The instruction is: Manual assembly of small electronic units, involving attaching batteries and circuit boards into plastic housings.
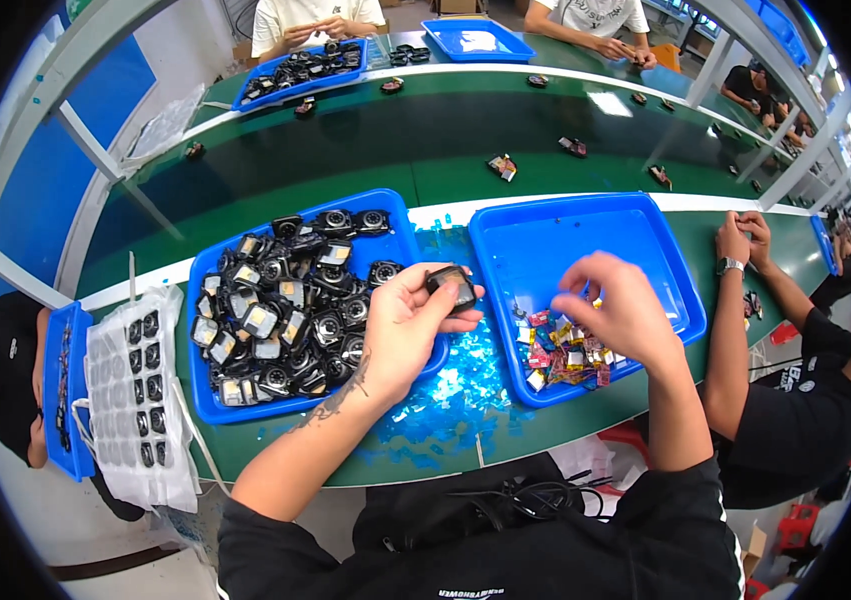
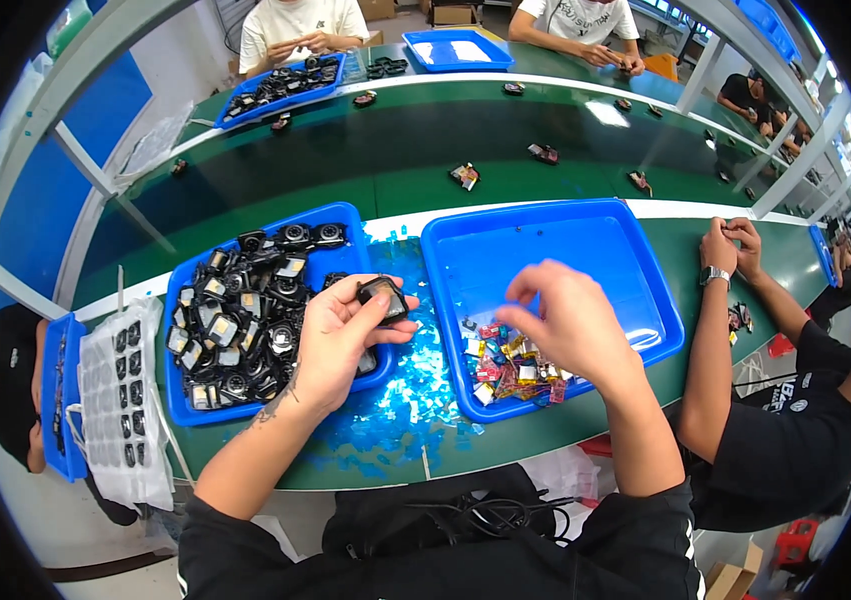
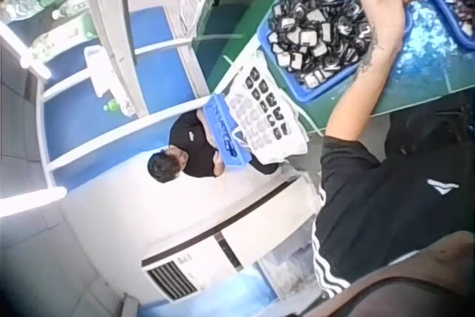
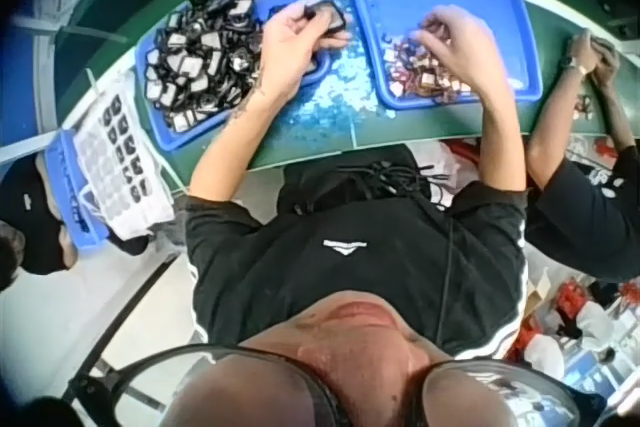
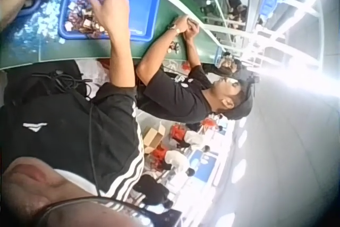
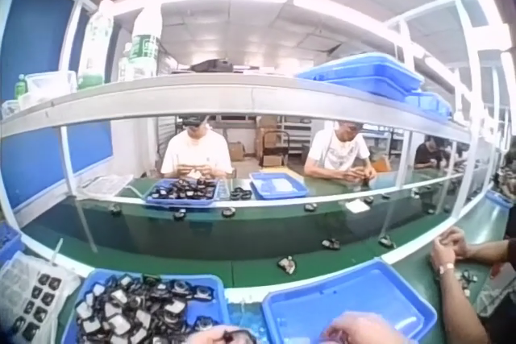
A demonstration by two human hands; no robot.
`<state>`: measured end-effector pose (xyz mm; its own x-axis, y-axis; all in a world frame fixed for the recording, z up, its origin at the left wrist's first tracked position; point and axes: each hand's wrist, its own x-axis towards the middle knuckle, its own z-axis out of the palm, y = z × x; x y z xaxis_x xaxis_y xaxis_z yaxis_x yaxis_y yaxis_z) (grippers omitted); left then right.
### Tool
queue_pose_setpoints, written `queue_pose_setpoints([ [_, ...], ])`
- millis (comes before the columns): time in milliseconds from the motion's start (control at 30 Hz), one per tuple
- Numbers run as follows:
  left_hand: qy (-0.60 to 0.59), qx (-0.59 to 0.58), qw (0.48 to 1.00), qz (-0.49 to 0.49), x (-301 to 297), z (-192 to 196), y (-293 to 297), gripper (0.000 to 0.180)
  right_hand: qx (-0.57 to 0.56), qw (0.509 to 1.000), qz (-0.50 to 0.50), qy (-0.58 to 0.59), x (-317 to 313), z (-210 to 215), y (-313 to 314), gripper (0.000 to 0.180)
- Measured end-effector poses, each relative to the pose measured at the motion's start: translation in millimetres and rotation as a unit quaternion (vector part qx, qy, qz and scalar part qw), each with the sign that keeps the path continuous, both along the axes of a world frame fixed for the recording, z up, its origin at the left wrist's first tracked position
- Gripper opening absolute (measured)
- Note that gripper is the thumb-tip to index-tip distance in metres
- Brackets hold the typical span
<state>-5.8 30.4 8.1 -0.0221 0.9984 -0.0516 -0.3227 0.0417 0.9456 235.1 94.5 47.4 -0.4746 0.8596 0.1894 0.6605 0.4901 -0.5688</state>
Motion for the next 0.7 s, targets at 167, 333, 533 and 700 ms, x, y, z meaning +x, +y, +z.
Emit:
queue_pose_setpoints([
  [167,-0.002,-0.023,0.999,-0.025,2,-7,0,0.028,-0.031,0.989,0.055,-0.132,-1,-22,2,0.025],
  [333,0.014,0.016,1.0,-0.017,1,-12,-7,0.033,0.018,0.999,0.0,0.027,10,-17,0,0.016],
  [533,0.176,0.111,0.978,-0.032,4,-11,-10,0.02,-0.066,0.977,-0.055,0.197,7,-14,-14,0.015],
  [700,0.249,0.136,0.957,-0.064,10,3,-17,0.024,-0.217,0.919,0.04,0.327,-25,-13,-30,0.014],
])
